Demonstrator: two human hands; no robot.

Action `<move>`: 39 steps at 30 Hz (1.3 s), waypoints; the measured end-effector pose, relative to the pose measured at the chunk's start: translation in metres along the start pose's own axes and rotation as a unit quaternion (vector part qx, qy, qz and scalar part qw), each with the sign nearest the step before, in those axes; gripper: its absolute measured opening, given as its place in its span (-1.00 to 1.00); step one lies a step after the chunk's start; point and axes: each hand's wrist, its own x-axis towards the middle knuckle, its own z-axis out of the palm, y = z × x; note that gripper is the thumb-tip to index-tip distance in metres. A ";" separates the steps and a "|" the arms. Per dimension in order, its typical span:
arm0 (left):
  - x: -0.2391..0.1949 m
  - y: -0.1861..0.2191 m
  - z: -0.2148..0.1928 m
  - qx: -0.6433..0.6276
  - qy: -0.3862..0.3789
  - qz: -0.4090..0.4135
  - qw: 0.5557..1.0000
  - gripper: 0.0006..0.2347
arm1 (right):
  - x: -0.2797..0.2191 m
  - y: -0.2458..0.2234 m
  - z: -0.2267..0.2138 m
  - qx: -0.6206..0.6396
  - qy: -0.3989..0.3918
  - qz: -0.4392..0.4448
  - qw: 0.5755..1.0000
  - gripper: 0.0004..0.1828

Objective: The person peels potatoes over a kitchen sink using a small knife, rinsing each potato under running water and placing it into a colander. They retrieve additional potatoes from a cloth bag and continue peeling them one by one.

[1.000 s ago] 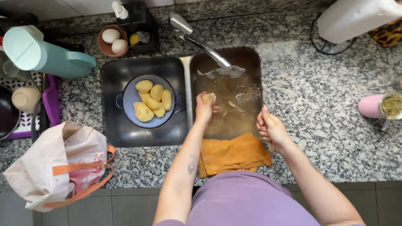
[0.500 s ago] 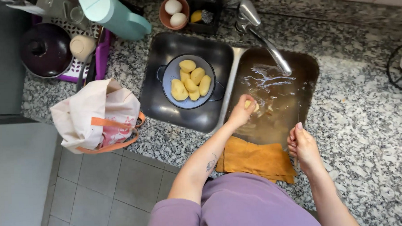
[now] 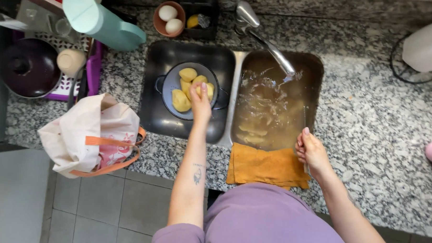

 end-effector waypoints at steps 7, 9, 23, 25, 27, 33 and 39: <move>-0.071 0.037 -0.035 0.260 -0.049 0.152 0.952 -0.56 | -0.001 0.032 0.002 -0.020 -0.008 -0.016 1.000 -0.54; -0.106 0.053 -0.034 0.163 -0.102 0.257 0.947 -0.79 | -0.002 0.041 0.012 -0.025 0.003 -0.002 1.000 -0.60; -0.226 -0.011 -0.029 0.222 -0.375 0.375 0.818 -0.76 | -0.006 0.079 0.004 -0.132 0.049 -0.156 0.978 -0.69; -0.229 -0.022 -0.028 0.240 -0.346 0.407 0.811 -0.76 | -0.011 0.076 0.010 -0.125 0.045 -0.158 0.978 -0.69; -0.228 -0.028 -0.024 0.257 -0.314 0.433 0.805 -0.74 | -0.009 0.077 0.010 -0.126 0.053 -0.170 0.976 -0.69; -0.230 -0.025 -0.025 0.269 -0.325 0.418 0.804 -0.75 | 0.003 0.092 -0.001 -0.144 0.060 -0.185 0.970 -0.66; -0.233 -0.023 -0.031 0.288 -0.337 0.413 0.795 -0.72 | -0.009 0.094 0.001 -0.131 0.068 -0.188 0.971 -0.67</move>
